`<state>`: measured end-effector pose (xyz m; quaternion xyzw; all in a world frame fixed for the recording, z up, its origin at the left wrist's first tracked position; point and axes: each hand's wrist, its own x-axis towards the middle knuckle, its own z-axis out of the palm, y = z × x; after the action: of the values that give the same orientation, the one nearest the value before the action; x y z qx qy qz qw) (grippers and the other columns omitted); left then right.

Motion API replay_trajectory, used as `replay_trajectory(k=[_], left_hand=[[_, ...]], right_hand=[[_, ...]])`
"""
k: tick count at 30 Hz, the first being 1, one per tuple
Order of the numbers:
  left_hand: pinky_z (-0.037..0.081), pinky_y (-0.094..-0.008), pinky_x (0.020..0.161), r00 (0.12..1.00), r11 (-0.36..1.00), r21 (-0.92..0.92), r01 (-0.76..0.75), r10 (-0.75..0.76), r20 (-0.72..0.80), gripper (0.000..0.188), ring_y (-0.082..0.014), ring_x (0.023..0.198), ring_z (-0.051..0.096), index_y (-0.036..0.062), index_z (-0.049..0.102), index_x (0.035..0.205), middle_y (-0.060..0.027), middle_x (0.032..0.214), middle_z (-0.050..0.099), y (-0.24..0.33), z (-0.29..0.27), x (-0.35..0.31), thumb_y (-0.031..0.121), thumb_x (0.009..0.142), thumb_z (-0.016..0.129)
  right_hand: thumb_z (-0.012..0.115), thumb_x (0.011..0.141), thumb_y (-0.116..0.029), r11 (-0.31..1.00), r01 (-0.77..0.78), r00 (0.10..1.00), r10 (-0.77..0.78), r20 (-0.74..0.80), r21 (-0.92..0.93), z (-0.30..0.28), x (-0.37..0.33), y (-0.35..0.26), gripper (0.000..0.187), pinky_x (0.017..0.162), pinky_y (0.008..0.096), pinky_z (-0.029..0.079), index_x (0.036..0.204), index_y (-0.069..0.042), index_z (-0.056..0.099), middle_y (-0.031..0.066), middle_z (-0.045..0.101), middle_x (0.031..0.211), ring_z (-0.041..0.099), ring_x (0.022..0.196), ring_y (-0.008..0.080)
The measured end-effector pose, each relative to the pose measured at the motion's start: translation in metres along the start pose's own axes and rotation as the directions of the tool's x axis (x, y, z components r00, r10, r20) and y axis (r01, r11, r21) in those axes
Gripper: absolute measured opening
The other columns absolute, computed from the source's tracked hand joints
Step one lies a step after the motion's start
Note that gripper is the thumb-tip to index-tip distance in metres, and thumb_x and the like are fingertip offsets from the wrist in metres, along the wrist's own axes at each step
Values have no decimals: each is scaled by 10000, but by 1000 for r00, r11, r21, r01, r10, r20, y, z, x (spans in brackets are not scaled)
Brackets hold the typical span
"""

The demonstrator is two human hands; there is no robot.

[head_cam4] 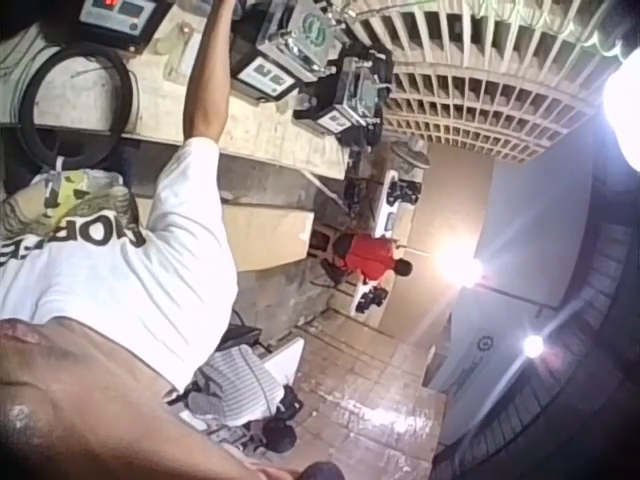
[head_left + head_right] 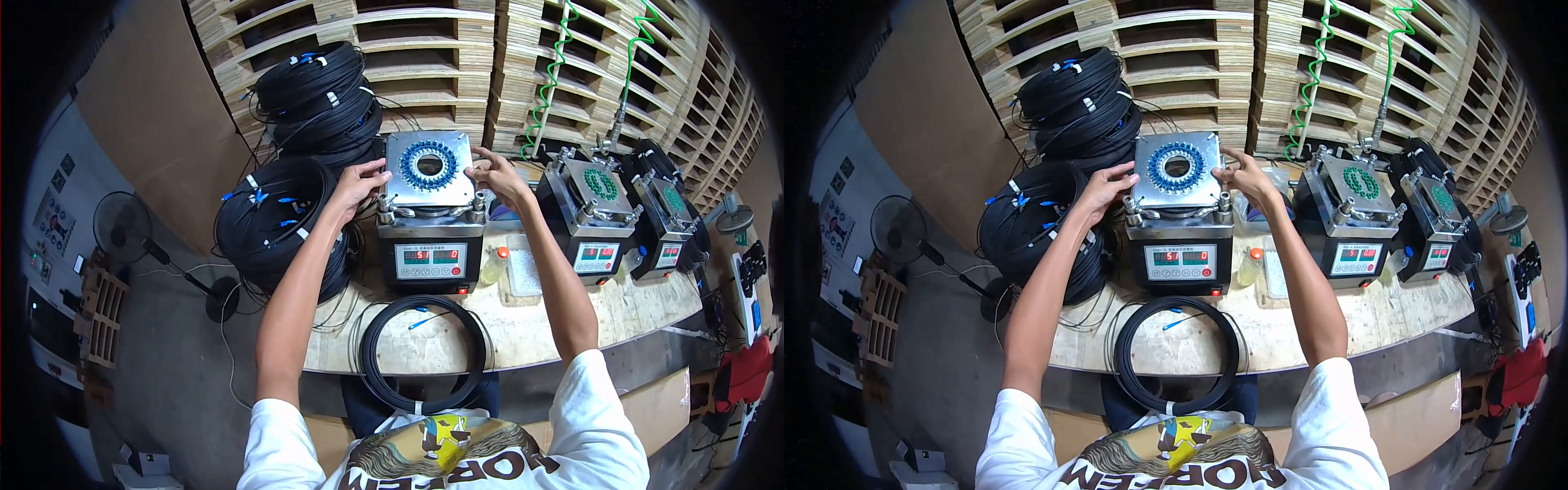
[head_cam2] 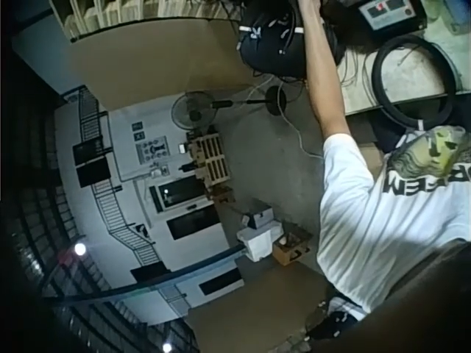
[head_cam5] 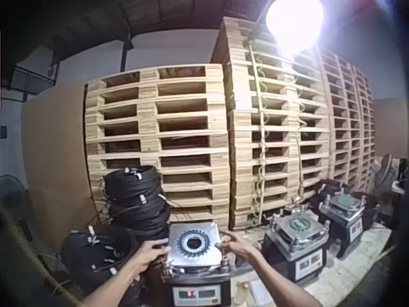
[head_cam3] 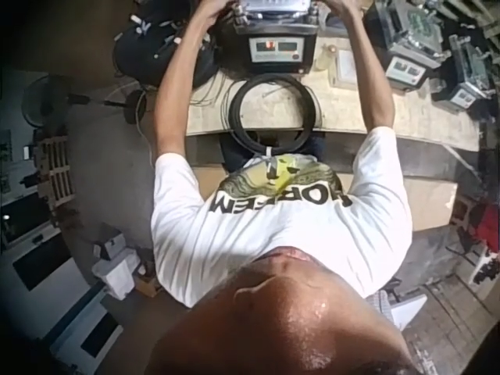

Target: The recorder processes fiber optic or electrical wire cables using a benchtop polishing machine in a factory setting.

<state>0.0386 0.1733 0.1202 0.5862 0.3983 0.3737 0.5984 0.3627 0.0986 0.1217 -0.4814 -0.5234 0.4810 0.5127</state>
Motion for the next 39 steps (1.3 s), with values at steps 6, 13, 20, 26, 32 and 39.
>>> replay_trajectory(k=[6,13,20,26,32,39], left_hand=[[411,-364,1054,951,679,699,-224,310,2,570,-249,1054,647,57,645,1333,-137,964,698,-10,-11,6,411,897,739],[452,-400,972,980,627,764,-153,195,37,600,-297,1138,571,124,637,1361,-190,1164,595,-12,-4,9,470,880,732],[519,-350,767,899,726,664,-181,396,-188,628,-224,823,593,79,558,1400,-147,1006,566,-35,8,-23,285,854,789],[513,-331,700,610,616,643,-455,742,-279,244,-184,774,605,32,620,1207,-100,952,575,-69,24,-144,53,966,591],[492,-450,929,940,645,726,-241,342,8,403,-395,1097,596,-44,539,1237,-240,1172,590,-160,30,-207,202,940,657],[462,-451,1025,997,358,932,-62,60,43,602,-426,1191,553,-64,503,1323,-266,1283,549,-192,39,-201,271,871,716]], right_hand=[[820,839,-311,926,-2,999,-12,-35,-378,-4,5,5,753,915,291,463,1431,38,511,-28,516,708,571,790,100],[809,870,-290,929,-15,1000,20,11,-370,-10,10,18,714,704,198,390,1427,43,510,-52,557,797,498,802,52],[740,915,-318,889,109,961,-208,-180,-445,-6,-22,34,520,639,260,431,1338,-50,599,11,554,689,473,675,91],[609,932,-76,915,152,937,-253,-239,-374,1,-127,63,199,548,263,396,1120,-26,649,25,587,712,490,617,69],[731,872,-337,705,-105,985,170,23,-701,35,-204,154,401,727,389,527,1125,-29,693,156,686,888,669,796,268],[805,729,-383,202,-157,987,60,-148,-967,92,-221,200,603,875,556,494,1197,-84,568,153,629,1089,629,1074,342]])
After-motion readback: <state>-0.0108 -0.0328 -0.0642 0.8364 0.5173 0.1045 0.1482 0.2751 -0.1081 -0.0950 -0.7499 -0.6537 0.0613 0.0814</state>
